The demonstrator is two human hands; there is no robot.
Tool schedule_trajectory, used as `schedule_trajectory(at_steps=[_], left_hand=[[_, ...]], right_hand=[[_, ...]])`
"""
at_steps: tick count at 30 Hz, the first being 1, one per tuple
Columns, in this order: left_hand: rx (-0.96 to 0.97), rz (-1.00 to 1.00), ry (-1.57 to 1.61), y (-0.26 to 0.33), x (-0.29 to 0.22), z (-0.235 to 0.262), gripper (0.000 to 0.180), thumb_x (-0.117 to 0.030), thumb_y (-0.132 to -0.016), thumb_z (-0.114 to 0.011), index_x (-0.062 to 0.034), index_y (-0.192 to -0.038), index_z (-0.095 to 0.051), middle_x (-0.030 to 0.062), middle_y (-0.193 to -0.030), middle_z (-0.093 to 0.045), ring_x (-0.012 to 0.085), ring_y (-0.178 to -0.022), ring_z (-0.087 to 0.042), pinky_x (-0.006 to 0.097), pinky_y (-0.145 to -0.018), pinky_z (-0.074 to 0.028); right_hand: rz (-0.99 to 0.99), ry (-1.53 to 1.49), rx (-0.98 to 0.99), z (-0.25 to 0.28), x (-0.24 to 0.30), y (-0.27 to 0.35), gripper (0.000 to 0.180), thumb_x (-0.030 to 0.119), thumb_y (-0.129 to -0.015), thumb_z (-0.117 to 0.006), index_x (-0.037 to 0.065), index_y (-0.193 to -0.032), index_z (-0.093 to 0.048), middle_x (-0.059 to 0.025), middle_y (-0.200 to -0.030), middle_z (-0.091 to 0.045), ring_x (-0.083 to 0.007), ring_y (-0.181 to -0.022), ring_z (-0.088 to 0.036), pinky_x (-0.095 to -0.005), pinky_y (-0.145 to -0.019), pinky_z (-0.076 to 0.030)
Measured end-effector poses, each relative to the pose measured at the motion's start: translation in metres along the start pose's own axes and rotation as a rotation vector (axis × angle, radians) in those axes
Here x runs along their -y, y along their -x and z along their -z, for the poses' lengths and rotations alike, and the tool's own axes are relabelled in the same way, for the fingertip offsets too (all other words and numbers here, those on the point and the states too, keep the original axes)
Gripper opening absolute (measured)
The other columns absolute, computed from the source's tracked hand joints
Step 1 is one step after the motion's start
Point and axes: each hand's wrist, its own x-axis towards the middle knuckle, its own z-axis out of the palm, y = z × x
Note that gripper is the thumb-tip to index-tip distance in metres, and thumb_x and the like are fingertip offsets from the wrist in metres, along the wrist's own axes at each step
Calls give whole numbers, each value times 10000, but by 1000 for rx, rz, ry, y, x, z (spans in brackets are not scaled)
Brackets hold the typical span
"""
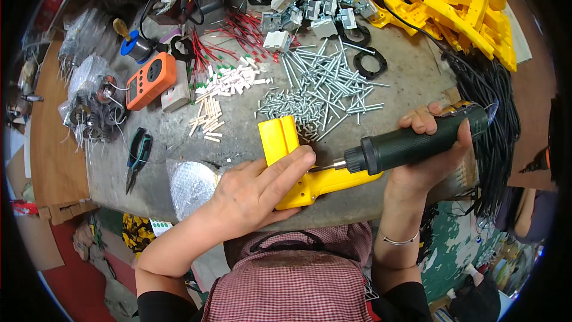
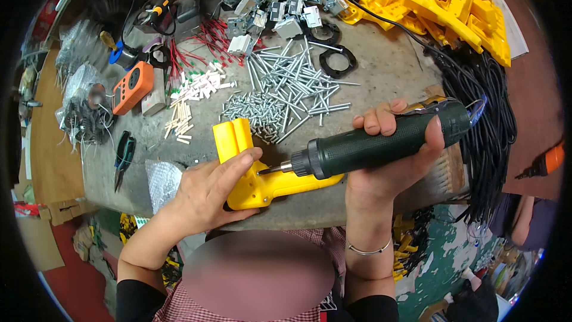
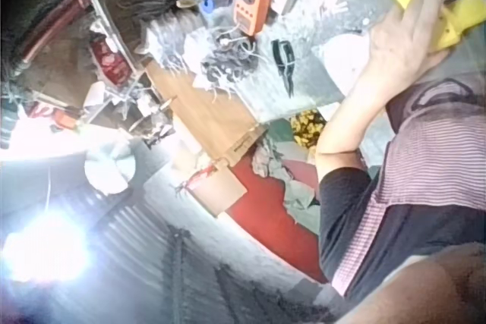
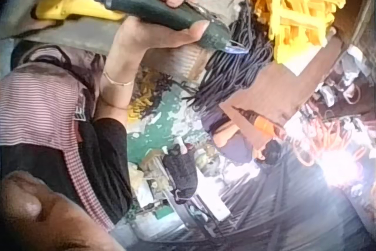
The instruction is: The person fastens yellow plastic housings to light fixtures using an electric screwdriver, places assembled lamps onto a cloth, and assembles another fixture by inserting, soldering, and connecting wires inside its housing using a soldering iron.
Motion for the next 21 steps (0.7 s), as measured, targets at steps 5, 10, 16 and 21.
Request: schedule_trajectory(at_steps=[5, 10, 16, 21], left_hand=[[24, -6, -36, -2, 0, 3, 1054, -243, -627, -879, -36, -1475, -287, 165, -1376, -547, 274, -797, -670, 358, -667, -551], [61, 94, 28, 4, -6, 16, 968, -333, -652, -814, -48, -1465, -372, 145, -1431, -495, 262, -837, -639, 368, -763, -534], [-79, 294, 122, 41, 6, 13, 765, -429, -655, -820, -17, -1238, -548, 147, -1116, -618, 330, -1043, -590, 432, -931, -436], [-204, 292, 202, 47, 11, 4, 698, -368, -654, -834, -25, -1202, -570, 123, -1068, -642, 316, -962, -617, 404, -854, -454]], right_hand=[[9, -63, 23, 0, -5, 3, 443, 408, -858, -649, 9, -1006, -526, -28, -715, -501, -168, -713, -555, -331, -817, -515], [3, -37, -3, -2, -12, 2, 465, 409, -861, -650, 12, -1053, -502, -24, -710, -508, -150, -705, -560, -321, -804, -522], [27, 51, -65, 7, -8, 3, 446, 480, -909, -539, 47, -1011, -511, -4, -694, -492, -145, -694, -534, -321, -762, -501], [16, -51, 77, 6, -12, 0, 395, 435, -909, -551, 54, -982, -478, 1, -726, -463, -122, -684, -519, -308, -770, -511]])
